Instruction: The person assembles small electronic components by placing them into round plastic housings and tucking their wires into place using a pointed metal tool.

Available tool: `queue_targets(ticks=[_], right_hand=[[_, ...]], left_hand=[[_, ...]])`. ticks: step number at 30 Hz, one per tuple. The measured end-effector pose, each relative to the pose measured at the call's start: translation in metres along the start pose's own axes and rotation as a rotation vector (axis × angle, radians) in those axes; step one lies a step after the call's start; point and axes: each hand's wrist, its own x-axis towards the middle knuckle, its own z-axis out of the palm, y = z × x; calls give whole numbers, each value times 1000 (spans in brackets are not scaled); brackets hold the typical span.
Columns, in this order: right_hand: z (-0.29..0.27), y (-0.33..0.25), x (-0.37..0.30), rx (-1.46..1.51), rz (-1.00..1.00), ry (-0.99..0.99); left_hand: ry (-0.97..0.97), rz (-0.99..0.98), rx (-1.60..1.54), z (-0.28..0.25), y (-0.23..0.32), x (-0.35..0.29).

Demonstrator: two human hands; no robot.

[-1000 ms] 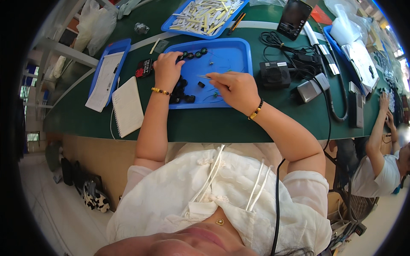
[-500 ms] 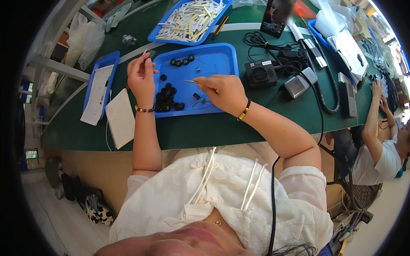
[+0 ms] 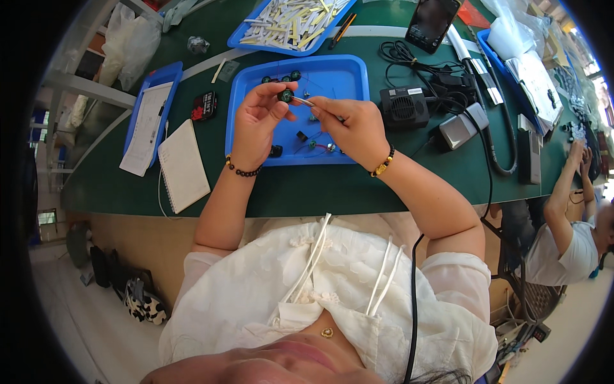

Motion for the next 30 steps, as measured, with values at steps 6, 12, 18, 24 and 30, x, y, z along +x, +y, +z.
queue_targets(ticks=[6, 12, 18, 24, 30], right_hand=[[1, 0, -1, 31, 22, 5], [0, 0, 1, 19, 49, -5], [1, 10, 1, 123, 67, -27], [0, 9, 3, 368, 240, -122], [-4, 3, 4, 380, 321, -174]], left_hand=[[5, -7, -4, 1, 0, 1], [-6, 89, 178, -1, -4, 0], [-9, 116, 193, -2, -4, 1], [-5, -53, 105, -6, -6, 3], [3, -154, -242, -9, -11, 5]])
